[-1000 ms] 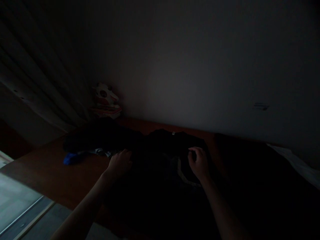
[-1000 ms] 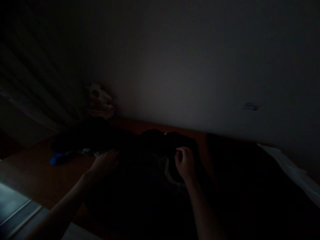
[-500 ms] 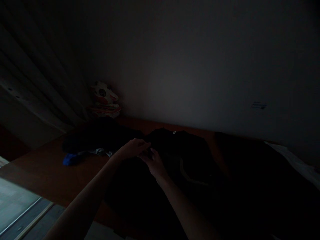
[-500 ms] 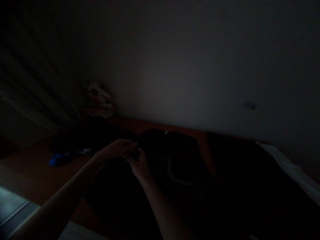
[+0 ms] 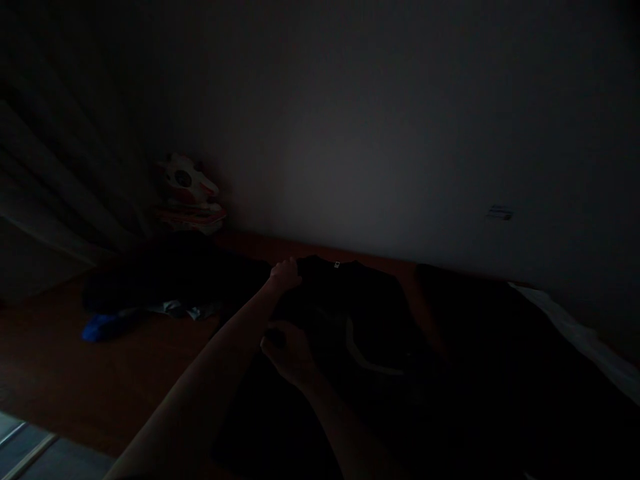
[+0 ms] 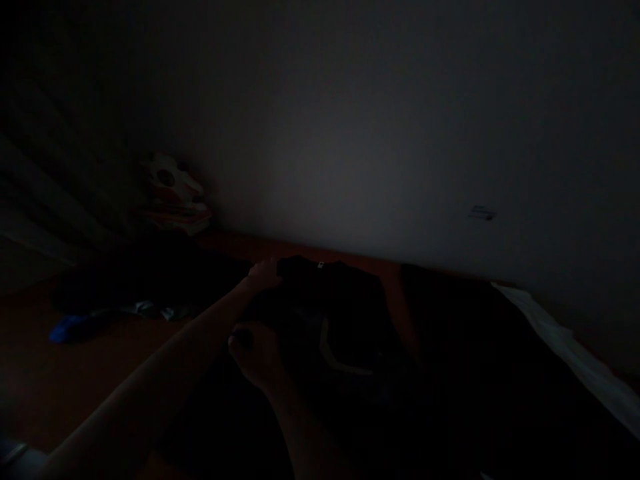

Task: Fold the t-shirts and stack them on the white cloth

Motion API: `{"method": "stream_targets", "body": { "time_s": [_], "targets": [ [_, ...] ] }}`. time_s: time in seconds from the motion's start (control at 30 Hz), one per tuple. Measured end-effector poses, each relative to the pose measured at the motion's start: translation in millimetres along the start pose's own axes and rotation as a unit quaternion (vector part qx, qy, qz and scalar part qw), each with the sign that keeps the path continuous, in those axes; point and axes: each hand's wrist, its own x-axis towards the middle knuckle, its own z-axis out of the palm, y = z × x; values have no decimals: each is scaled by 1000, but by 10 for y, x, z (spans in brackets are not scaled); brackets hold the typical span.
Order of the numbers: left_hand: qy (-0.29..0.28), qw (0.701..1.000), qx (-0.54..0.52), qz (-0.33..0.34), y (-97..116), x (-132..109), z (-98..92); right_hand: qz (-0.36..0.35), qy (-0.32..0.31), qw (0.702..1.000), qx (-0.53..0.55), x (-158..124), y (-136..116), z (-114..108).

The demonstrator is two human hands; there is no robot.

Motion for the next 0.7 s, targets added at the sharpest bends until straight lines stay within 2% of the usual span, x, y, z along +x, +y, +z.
{"method": "stream_targets", "body": {
  "time_s": [0.1,0.2,0.33,0.4,0.5,0.6,0.7],
  "targets": [
    [36,997,-52,-45,-155,189,-97,12,-7,998,66,58,-10,-52],
    [66,989,-107,-76,-352,378,-232,85,6,984,154,158,-42,-185],
    [91,981,-166,-49,-538,404,-236,129,123,962,209,298,-25,-391],
    [107,977,-183,-14,-592,279,-146,138,177,954,197,339,21,-464],
    [117,973,-193,44,-678,-7,60,152,199,958,143,350,111,-528],
    [114,968,-175,141,-801,-263,324,126,203,969,66,327,185,-557],
    [105,961,-126,223,-937,-411,590,73,221,972,23,301,221,-578]
  ]
}}
